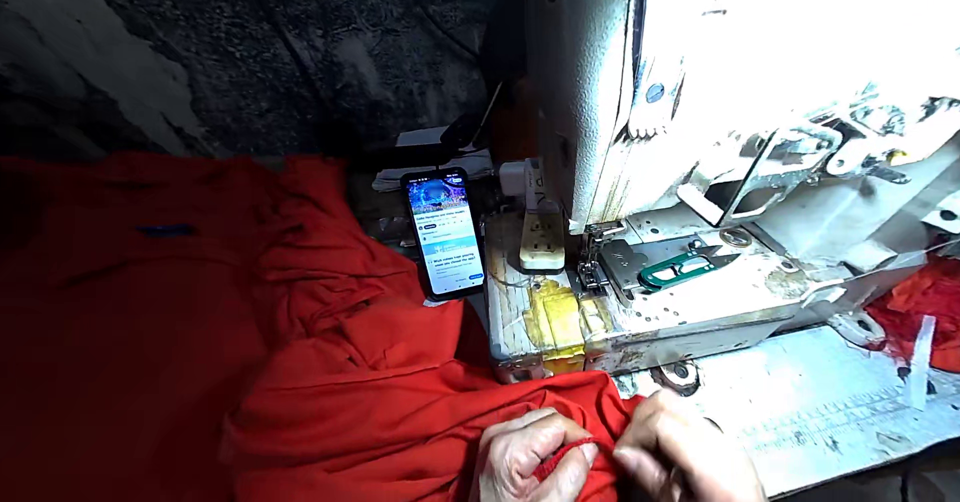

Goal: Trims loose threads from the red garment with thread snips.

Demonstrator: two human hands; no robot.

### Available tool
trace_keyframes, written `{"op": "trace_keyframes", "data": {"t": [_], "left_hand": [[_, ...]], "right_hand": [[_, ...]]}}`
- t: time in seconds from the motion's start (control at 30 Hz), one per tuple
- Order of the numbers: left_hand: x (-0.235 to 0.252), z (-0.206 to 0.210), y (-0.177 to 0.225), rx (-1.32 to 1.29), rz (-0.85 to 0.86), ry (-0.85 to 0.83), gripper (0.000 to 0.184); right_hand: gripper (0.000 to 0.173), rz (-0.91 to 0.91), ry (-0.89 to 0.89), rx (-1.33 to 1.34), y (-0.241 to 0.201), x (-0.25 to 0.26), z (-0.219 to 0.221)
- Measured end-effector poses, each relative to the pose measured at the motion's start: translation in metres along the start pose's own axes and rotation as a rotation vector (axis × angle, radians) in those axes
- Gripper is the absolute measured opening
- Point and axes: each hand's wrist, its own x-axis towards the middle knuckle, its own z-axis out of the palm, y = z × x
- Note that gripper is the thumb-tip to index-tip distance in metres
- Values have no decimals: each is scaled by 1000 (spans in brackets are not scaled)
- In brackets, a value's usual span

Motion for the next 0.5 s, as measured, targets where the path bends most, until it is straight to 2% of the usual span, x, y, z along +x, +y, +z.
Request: {"op": "trace_keyframes", "data": {"t": [0.1, 0.27, 0.3, 0.4, 0.47, 0.5], "left_hand": [[0, 4, 3, 34, 28, 16, 10], [3, -3, 1, -167, -48, -63, 12], [3, -4, 1, -205, -79, -74, 12], [3, -5, 1, -297, -134, -85, 14], [3, -5, 2, -289, -137, -74, 15], [3, -5, 3, -283, -137, -72, 16]], "right_hand": [[16, 65, 84, 72, 25, 2, 7], [4, 282, 39, 310, 16, 4, -3], [7, 313, 25, 351, 13, 2, -8], [37, 302, 63, 328, 6, -6, -24], [41, 252, 120, 239, 5, -11, -30], [36, 238, 118, 218, 4, -14, -32]]}}
